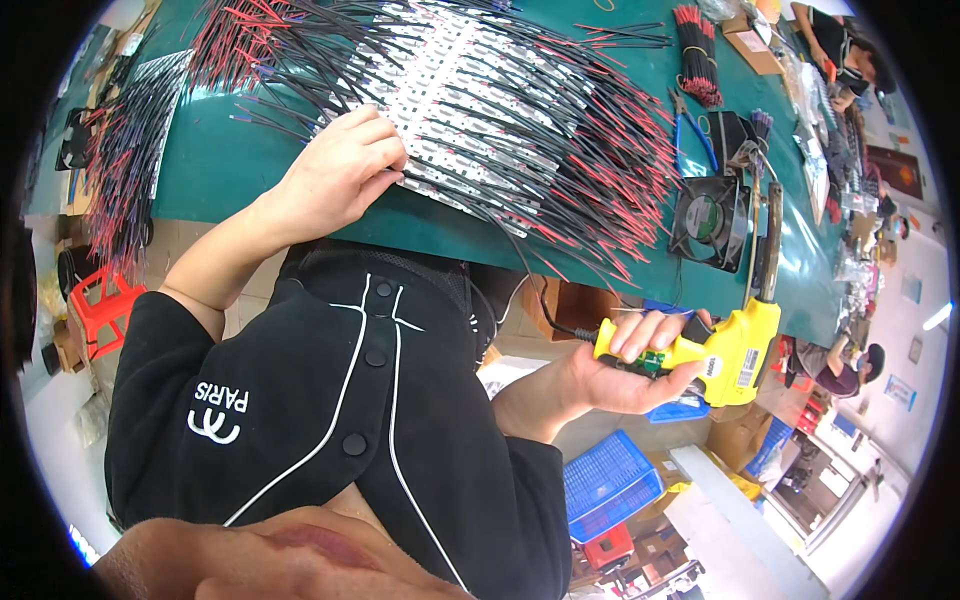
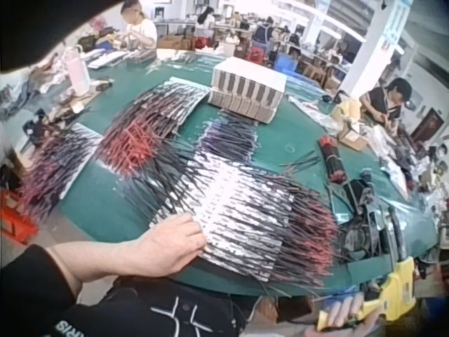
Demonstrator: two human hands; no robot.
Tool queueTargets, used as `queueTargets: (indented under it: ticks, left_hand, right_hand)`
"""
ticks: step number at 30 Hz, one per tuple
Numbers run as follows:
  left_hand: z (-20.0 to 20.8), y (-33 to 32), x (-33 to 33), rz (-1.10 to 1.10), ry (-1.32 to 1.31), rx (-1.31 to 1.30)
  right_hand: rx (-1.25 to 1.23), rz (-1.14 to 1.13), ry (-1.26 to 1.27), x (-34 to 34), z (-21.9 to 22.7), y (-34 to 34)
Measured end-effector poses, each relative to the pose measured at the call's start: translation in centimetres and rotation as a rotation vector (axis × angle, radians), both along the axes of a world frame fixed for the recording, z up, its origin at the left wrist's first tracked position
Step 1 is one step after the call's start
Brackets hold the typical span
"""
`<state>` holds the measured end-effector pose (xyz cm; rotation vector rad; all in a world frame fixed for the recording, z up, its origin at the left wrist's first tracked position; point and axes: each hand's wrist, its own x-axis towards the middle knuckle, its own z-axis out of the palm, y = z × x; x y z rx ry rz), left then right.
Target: The person processes wire ends using an electric soldering gun while holding bundles of wires, then arranges the wires over circuit boards on a workbench by hand.
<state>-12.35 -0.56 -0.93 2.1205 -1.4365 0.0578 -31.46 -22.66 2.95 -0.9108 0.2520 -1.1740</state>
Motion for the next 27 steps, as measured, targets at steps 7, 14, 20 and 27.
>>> queueTargets:
  ticks: [7,14,20,27]
  left_hand:
    - [0.0,0.0,0.3,-0.043,0.117,-0.216]
    - [0.0,3.4,1.3,0.516,-0.011,-0.520]
    - [-0.7,8.0,2.6,0.873,-0.138,0.039]
    - [5.5,4.1,-2.5,0.306,-0.383,-0.367]
  right_hand:
    - [0.223,0.208,-0.298,-1.9,2.3,1.4]
    - [0.133,0.419,-0.264,-0.3,3.5,2.9]
    - [0.127,0.291,-0.241,-0.8,3.6,2.7]
    - [0.126,0.308,-0.367,-2.3,4.7,4.3]
